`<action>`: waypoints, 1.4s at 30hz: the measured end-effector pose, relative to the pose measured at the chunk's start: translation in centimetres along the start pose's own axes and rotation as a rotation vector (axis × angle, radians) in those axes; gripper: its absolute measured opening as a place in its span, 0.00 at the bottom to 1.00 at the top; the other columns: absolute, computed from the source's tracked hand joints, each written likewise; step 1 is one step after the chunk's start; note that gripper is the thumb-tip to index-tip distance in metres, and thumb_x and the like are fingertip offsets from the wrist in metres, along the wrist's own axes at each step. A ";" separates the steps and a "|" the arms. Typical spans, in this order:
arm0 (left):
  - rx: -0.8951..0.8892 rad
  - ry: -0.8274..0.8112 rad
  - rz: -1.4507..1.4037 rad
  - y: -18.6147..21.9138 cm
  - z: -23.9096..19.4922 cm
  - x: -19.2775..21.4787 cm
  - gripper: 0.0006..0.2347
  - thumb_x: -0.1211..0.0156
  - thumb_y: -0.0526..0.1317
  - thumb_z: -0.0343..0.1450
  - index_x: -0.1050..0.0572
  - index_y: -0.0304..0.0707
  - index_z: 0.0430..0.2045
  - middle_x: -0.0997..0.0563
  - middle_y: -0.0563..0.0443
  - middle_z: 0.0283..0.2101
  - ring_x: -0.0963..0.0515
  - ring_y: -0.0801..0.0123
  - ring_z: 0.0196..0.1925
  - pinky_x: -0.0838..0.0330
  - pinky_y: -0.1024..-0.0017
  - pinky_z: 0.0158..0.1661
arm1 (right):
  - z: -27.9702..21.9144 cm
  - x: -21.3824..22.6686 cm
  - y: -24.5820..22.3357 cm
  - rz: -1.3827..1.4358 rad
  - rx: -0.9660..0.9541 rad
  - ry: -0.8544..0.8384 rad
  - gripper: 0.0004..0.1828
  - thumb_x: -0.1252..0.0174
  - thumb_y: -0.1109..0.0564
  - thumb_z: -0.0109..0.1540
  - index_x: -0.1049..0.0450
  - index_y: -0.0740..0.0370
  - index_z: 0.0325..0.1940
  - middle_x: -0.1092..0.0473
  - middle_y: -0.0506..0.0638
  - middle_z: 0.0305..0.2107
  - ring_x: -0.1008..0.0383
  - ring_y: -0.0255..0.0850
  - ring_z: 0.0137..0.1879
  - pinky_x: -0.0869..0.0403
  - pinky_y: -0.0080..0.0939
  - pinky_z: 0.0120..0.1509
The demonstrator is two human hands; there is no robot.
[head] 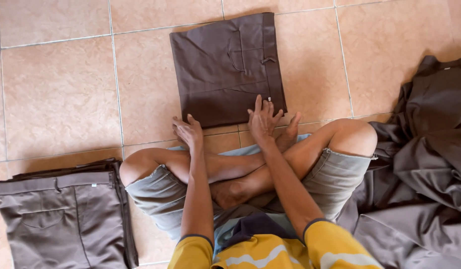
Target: The person sits on a tiled floor and folds a pair of brown trousers by hand. They smooth the fabric, fold the legs, and fold the garment into a compact rectangle, repeating the process for a second pair of trousers.
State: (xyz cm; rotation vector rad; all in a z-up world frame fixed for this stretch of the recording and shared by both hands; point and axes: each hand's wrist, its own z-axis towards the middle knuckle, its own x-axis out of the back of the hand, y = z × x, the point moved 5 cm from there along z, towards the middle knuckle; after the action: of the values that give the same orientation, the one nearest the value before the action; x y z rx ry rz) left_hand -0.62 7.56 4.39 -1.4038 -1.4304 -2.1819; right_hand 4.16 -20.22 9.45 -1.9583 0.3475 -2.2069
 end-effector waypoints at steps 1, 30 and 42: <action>0.036 -0.091 -0.031 -0.1 -0.1 -0.4 0.18 0.41 0.42 0.73 0.32 0.34 0.55 0.26 0.40 0.50 0.22 0.44 0.51 0.25 0.49 0.50 | -0.1 -1.8 0.3 -0.050 -0.017 -0.068 0.34 0.49 0.46 0.70 0.45 0.62 0.77 0.36 0.66 0.64 0.40 0.62 0.72 0.53 0.80 0.70; 0.515 -0.582 -0.649 -1.0 2.3 -7.0 0.18 0.30 0.43 0.65 0.24 0.18 0.27 0.20 0.29 0.22 0.17 0.55 0.17 0.17 0.66 0.17 | -9.4 -3.2 -2.6 -0.074 0.576 -0.326 0.28 0.48 0.61 0.66 0.34 0.57 0.72 0.34 0.65 0.64 0.32 0.67 0.67 0.25 0.60 0.62; 0.702 -0.368 -0.887 -3.0 14.4 -10.5 0.21 0.28 0.34 0.64 0.25 0.17 0.48 0.24 0.19 0.49 0.16 0.35 0.42 0.13 0.50 0.33 | -9.2 -6.0 -0.2 -0.084 0.560 -0.584 0.39 0.48 0.66 0.63 0.42 0.49 0.78 0.47 0.59 0.75 0.48 0.65 0.78 0.26 0.65 0.63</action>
State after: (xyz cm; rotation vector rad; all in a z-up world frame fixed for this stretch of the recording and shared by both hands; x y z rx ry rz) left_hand 11.99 17.08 -4.26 -1.0080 -2.9940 -1.4176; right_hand -4.27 -17.76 2.78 -2.1531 -0.3945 -1.4316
